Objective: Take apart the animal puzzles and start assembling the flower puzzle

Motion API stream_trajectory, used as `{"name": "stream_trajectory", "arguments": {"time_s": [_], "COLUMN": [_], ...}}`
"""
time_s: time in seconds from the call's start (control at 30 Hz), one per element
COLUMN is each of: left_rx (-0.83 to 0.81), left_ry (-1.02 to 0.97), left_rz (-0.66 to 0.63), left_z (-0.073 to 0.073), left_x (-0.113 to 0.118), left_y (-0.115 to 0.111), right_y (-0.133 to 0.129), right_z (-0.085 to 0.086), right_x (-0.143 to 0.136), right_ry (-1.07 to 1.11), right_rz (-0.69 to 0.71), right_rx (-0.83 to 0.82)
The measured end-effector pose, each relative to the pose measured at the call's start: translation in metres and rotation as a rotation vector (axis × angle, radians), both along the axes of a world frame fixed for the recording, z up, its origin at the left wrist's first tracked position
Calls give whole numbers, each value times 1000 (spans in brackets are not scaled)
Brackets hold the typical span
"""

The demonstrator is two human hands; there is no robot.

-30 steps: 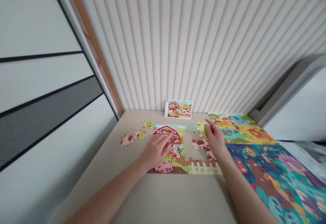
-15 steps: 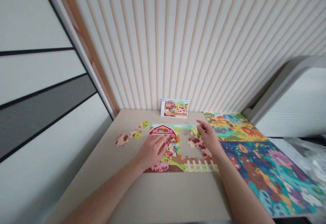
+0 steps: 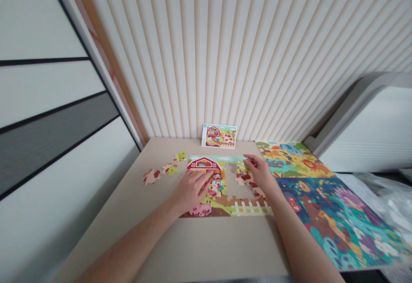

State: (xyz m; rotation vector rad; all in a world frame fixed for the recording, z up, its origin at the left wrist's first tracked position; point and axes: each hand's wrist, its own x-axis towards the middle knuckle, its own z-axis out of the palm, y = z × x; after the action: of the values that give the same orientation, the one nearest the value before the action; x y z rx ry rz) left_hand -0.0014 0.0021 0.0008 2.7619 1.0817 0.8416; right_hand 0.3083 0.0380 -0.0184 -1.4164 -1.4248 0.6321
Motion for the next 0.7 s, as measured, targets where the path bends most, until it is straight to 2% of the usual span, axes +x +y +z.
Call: {"name": "stream_trajectory", "arguments": {"time_s": [0.4,0.7], "left_rx": [12,0], "left_ry": [13,12], "left_rz": [-4,19], "left_z": [-2,-2], "left_x": [1,0], "left_y": [2,3], "right_y": [-16,-12], "right_z": [24,9], "right_x": [-21,-20], "right_ry": [81,24], "right_rz": [-1,92], "right_rx": [-159,-67]}}
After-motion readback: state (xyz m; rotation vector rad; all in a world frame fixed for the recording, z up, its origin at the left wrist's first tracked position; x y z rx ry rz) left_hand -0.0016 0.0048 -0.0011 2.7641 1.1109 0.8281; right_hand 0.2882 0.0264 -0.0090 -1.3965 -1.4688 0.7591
